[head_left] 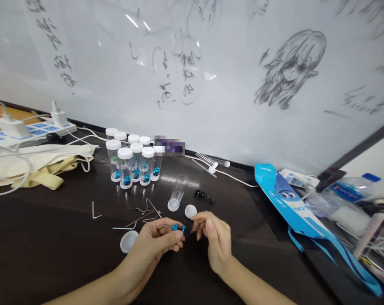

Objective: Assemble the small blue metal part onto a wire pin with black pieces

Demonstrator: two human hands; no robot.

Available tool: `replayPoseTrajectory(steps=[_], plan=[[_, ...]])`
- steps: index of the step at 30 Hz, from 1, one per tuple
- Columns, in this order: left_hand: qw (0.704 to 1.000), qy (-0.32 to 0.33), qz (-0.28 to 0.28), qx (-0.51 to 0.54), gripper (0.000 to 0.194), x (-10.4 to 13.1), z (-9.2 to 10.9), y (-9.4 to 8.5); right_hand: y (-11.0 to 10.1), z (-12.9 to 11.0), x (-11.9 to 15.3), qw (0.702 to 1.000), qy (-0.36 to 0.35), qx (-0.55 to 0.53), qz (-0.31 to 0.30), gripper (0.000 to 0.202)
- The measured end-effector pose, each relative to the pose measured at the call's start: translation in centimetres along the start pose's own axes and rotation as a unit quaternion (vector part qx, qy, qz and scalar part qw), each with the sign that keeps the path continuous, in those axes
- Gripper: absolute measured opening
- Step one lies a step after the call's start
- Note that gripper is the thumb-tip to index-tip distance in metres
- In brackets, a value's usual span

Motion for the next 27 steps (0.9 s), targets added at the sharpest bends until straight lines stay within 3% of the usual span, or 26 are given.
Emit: replayPoseTrajectory(steps=[6,27], plan=[[1.000,-0.004,-0.012,-0.012,0.017,0.0,-0.2,-0.2,0.2,-0.7,-0.2,0.998,-0.051,0.018,-0.024,0.037],[1.000,-0.007,0.002,-0.020,0.016,0.2,0.0,-0.2,0.2,-0.9,-0.1,0.997,-0.070,0.022,-0.011,0.037]])
Point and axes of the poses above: each hand's wrist, its own x-axis away from the middle knuckle, its own y-axis out of the palm, z = x × y, the point moved 4 cm from there along -x, towards the middle knuckle, and after that the axes turned 2 degrees about -z, right-handed, at the moved point
